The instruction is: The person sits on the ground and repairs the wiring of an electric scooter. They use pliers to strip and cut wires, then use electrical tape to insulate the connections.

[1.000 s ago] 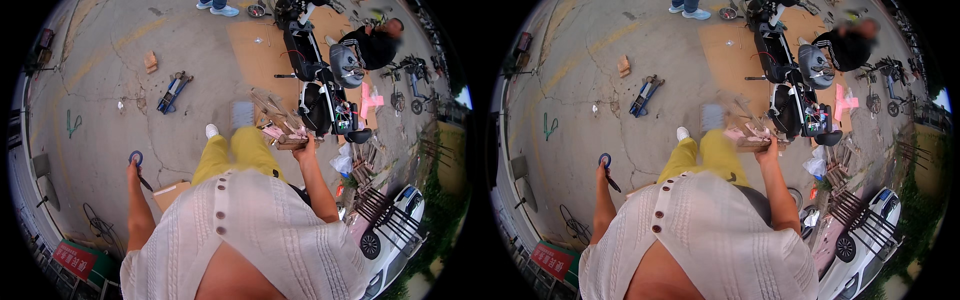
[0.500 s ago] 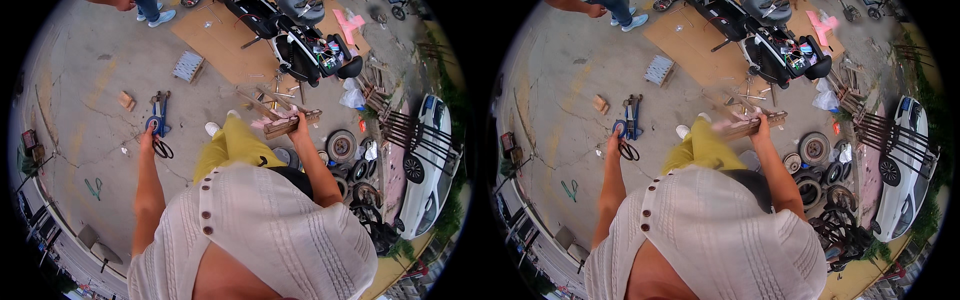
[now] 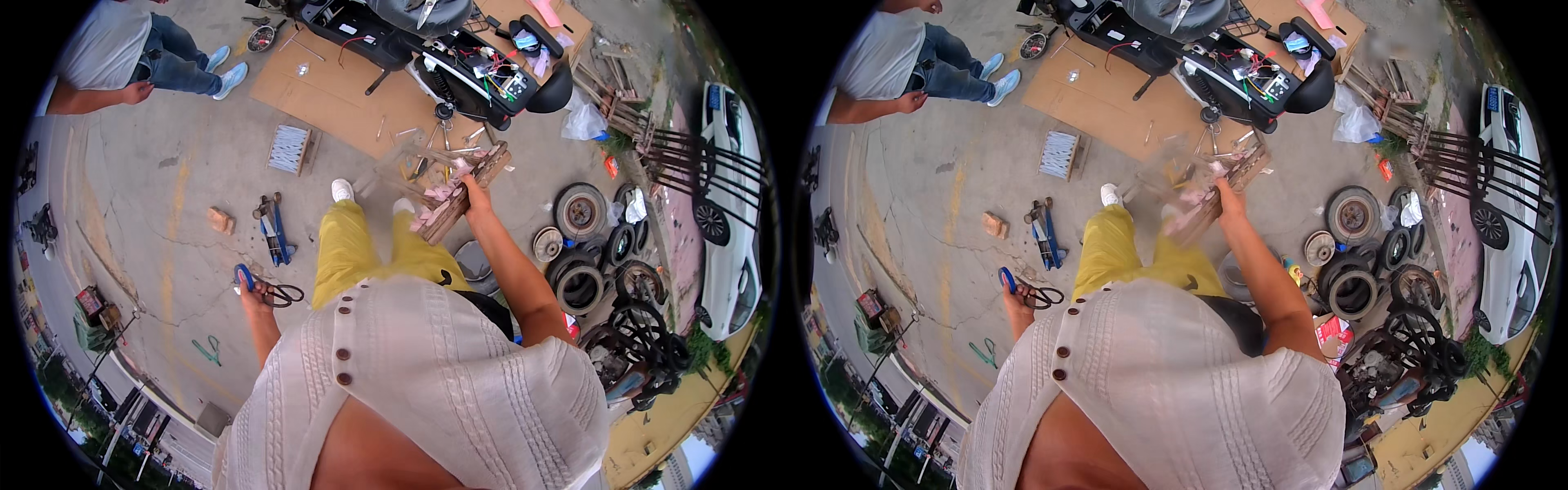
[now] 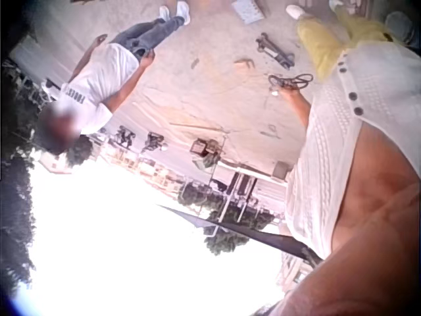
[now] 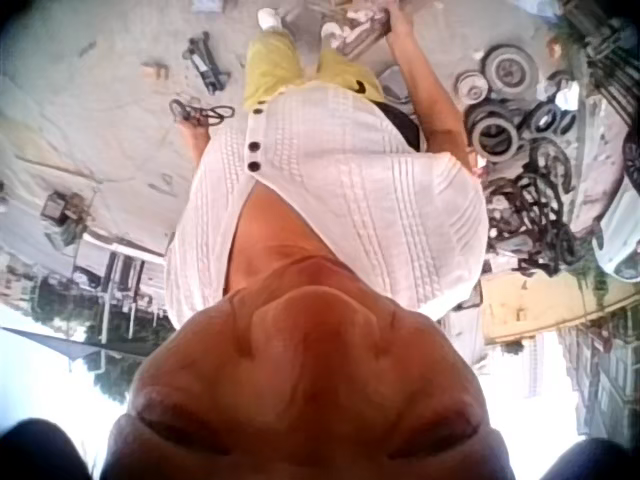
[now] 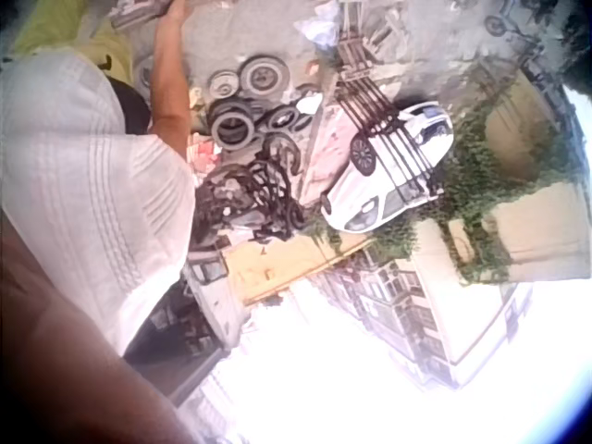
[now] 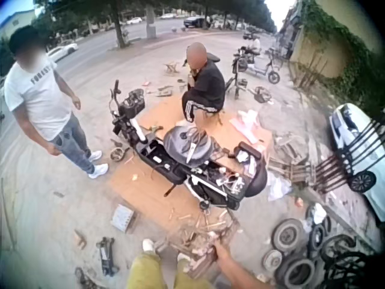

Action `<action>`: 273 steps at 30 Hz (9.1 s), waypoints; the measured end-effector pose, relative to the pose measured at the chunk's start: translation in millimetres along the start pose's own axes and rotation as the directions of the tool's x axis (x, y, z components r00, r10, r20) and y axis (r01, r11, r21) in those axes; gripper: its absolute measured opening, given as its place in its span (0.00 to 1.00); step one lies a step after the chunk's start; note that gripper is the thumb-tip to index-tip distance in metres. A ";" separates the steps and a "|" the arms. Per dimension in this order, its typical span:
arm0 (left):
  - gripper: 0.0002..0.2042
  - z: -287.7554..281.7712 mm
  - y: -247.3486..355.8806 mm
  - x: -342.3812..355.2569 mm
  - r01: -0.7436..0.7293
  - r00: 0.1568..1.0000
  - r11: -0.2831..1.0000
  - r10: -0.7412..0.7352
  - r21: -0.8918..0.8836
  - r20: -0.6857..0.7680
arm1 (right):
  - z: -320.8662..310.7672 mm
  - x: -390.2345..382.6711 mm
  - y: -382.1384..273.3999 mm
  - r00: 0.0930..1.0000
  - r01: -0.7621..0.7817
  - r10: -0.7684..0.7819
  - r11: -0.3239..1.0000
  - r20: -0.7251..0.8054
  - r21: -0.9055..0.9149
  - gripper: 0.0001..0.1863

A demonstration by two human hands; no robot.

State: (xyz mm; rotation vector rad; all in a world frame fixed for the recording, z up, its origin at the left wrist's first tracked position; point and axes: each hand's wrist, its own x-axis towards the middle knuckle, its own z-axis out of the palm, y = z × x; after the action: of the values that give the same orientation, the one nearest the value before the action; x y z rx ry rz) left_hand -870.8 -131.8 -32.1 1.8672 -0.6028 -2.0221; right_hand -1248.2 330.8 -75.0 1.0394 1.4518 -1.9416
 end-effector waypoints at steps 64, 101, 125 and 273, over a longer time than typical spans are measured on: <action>0.11 550.1 -300.5 333.8 -0.175 0.578 0.223 -0.766 0.959 0.283 | 28.7 298.4 372.7 0.889 0.419 0.104 0.208 0.446 -0.884 0.15; 0.08 358.3 -372.3 196.7 -0.490 0.146 0.762 -0.407 0.424 0.901 | 26.3 209.6 289.5 0.868 0.461 -0.463 0.886 0.181 0.055 0.18; 0.12 473.8 -334.5 219.4 -0.361 0.411 0.691 -0.486 0.627 0.772 | 11.7 223.0 239.1 0.873 0.469 -0.463 0.883 0.152 -0.008 0.24; 0.13 661.8 -280.6 224.5 -0.271 0.030 0.920 -0.287 0.285 0.957 | 35.0 287.1 102.7 0.729 0.671 -0.664 0.645 0.168 -0.366 0.31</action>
State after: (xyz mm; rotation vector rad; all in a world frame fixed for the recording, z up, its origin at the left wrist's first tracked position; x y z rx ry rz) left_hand -1536.3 54.2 -331.3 -0.0312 -1.4001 -3.1920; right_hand -1347.5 280.8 -361.1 0.2812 2.3434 -1.9284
